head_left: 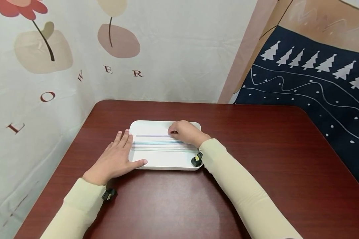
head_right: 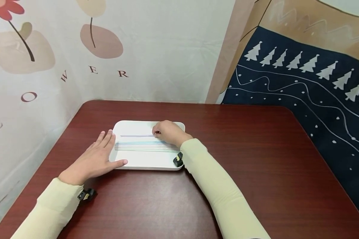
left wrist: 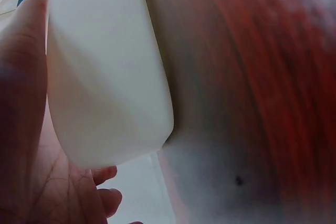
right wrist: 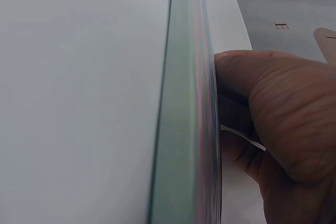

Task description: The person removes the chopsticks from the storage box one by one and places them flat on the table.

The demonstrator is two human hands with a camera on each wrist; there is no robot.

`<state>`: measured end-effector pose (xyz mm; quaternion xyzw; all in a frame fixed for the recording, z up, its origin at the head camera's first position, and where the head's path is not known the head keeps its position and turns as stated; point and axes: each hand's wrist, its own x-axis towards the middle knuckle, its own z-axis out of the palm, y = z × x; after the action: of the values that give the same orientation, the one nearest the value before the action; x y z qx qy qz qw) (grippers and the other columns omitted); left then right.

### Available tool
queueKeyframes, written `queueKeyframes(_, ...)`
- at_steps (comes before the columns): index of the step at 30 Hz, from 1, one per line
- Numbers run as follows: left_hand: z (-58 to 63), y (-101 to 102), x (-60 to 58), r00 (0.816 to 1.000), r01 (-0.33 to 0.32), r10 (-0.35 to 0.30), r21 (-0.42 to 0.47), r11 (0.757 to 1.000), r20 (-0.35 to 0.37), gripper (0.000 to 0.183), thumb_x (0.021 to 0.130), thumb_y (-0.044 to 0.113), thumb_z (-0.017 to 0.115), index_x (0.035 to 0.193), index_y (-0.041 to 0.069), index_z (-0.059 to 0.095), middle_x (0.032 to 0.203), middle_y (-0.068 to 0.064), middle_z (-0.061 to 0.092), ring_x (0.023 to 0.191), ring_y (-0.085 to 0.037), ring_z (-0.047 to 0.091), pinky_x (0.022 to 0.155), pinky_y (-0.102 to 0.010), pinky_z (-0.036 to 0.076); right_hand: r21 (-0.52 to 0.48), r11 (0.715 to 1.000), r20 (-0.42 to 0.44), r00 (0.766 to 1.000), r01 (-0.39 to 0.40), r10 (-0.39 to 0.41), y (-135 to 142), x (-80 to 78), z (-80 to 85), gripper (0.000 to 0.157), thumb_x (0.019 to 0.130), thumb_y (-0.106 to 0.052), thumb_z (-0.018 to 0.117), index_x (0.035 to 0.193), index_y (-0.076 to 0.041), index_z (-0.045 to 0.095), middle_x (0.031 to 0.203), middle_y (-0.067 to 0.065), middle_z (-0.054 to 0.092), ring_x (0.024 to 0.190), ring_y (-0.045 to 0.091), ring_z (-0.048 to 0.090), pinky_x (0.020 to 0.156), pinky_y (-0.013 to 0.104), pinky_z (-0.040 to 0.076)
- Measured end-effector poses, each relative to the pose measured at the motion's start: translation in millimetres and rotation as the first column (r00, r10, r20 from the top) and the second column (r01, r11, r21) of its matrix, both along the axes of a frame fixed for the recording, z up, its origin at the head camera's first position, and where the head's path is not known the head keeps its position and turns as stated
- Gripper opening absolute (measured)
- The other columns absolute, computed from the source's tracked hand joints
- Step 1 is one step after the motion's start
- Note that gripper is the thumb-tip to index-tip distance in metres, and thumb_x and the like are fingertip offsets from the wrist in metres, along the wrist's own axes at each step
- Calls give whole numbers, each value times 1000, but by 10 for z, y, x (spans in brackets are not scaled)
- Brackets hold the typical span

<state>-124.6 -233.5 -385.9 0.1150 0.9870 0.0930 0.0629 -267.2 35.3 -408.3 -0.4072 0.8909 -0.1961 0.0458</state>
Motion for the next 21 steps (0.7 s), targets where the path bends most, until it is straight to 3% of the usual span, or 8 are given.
queueKeyframes(4,33,-15,18,1000,11,-12,-36,999,-24,124,81,88,37,153,-11,18,162,-28,8,148,-45,2,113,-66,16,16,1000,-30,999,-10,10,-2,2,-4,11,98,-17,65,103,-19,74,105,-8,69,92,4,59,83,21,48)
queueKeyframes(11,94,-82,20,990,90,-105,-152,984,-98,114,86,84,35,151,-9,29,160,-26,20,148,-43,12,113,-64,20,9,1000,-18,1000,-6,6,9,26,27,11,98,-17,64,103,-19,74,104,-8,69,90,3,58,81,20,47)
queueKeyframes(21,27,-81,4,989,94,-111,-160,983,-100,111,88,82,36,151,-9,28,160,-26,19,149,-42,11,113,-64,20,37,999,-31,1000,-3,4,7,6,15,15,97,-17,66,110,-18,75,110,-7,69,98,4,61,86,20,48)
